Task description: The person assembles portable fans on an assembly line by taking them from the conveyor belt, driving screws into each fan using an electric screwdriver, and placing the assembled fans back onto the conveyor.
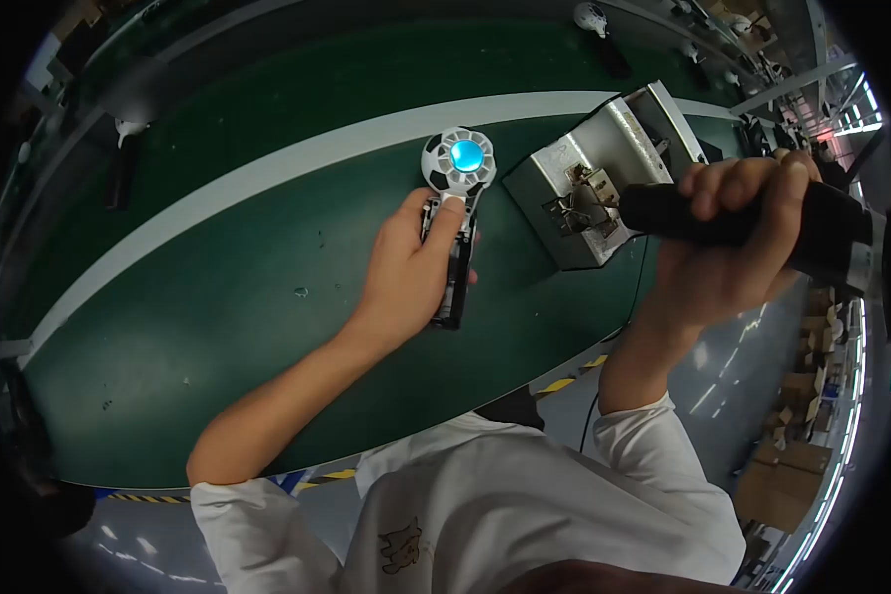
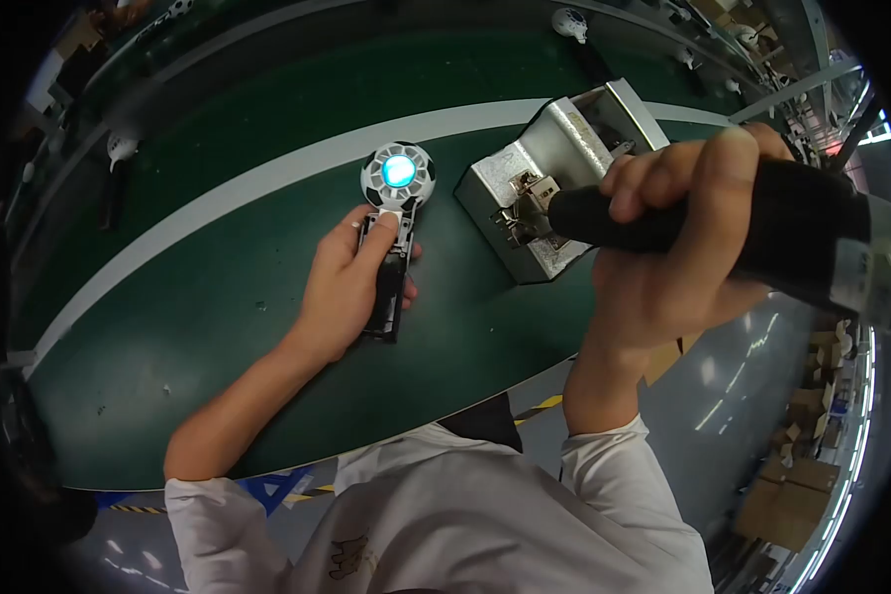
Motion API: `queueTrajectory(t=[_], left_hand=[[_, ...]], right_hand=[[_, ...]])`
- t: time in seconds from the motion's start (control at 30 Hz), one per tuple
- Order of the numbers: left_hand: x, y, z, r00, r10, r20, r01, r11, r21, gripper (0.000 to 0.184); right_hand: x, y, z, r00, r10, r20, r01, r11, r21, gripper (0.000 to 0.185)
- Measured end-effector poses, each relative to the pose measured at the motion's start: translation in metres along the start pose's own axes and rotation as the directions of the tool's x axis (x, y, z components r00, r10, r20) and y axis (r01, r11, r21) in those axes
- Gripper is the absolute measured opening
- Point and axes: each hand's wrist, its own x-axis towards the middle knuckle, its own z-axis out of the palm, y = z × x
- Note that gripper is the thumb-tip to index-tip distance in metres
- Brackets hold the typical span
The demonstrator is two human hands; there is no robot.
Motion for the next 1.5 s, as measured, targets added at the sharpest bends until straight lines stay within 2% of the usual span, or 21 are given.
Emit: queueTrajectory(t=[0.07,0.13,0.2,0.3,0.43,0.53,0.63,0.7,0.83,1.0,1.1,1.3,1.43,1.5], left_hand=[[0.002,-0.008,0.009,0.995,-0.097,0.032,0.096,0.994,0.045,0.034],[0.000,-0.015,0.011,0.997,-0.068,0.041,0.065,0.995,0.081,0.033],[0.002,-0.019,0.011,0.999,0.002,0.051,-0.009,0.991,0.136,0.034],[0.005,-0.025,0.013,0.998,0.001,0.064,-0.011,0.988,0.155,0.035],[0.011,-0.029,0.019,0.998,-0.018,0.066,0.006,0.984,0.178,0.035],[0.013,-0.032,0.022,0.999,-0.008,0.045,0.000,0.986,0.166,0.035],[0.018,-0.035,0.024,0.999,0.004,0.053,-0.014,0.982,0.187,0.035],[0.024,-0.032,0.026,0.998,0.014,0.054,-0.024,0.984,0.174,0.035],[0.030,-0.035,0.028,0.998,0.027,0.053,-0.036,0.982,0.187,0.035],[0.042,-0.035,0.026,0.997,-0.017,0.074,0.001,0.979,0.204,0.032],[0.047,-0.033,0.025,0.995,-0.027,0.092,0.011,0.984,0.178,0.031],[0.058,-0.046,0.035,0.996,-0.001,0.084,-0.013,0.985,0.170,0.031],[0.066,-0.056,0.043,0.994,0.051,0.095,-0.069,0.979,0.192,0.031],[0.070,-0.059,0.046,0.996,0.041,0.073,-0.055,0.979,0.197,0.030]], right_hand=[[-0.001,0.011,-0.003,1.000,-0.010,0.021,0.013,0.988,-0.151,0.019],[-0.010,0.022,0.005,1.000,0.002,-0.030,-0.006,0.990,-0.138,0.019],[-0.018,0.032,0.012,0.989,0.040,-0.145,-0.077,0.964,-0.256,0.021],[-0.020,0.038,0.009,0.985,0.053,-0.167,-0.106,0.938,-0.330,0.022],[-0.021,0.039,0.006,0.973,0.087,-0.216,-0.134,0.968,-0.213,0.018],[-0.034,0.033,0.008,0.974,0.167,-0.151,-0.195,0.960,-0.202,0.020],[-0.045,0.030,0.010,0.984,0.152,-0.089,-0.164,0.975,-0.149,0.023],[-0.045,0.036,0.016,0.993,0.107,-0.044,-0.106,0.994,0.011,0.027],[-0.047,0.051,0.017,0.994,0.080,0.073,-0.079,0.997,-0.022,0.027],[-0.047,0.074,0.020,0.988,0.142,0.062,-0.131,0.981,-0.146,0.024],[-0.045,0.076,0.020,0.990,0.138,0.015,-0.136,0.987,-0.084,0.023],[-0.045,0.084,0.005,0.998,0.050,0.022,-0.048,0.996,-0.071,0.022],[-0.045,0.095,-0.003,0.993,0.106,0.058,-0.102,0.992,-0.071,0.021],[-0.049,0.102,-0.001,0.992,0.125,-0.017,-0.126,0.985,-0.117,0.020]])
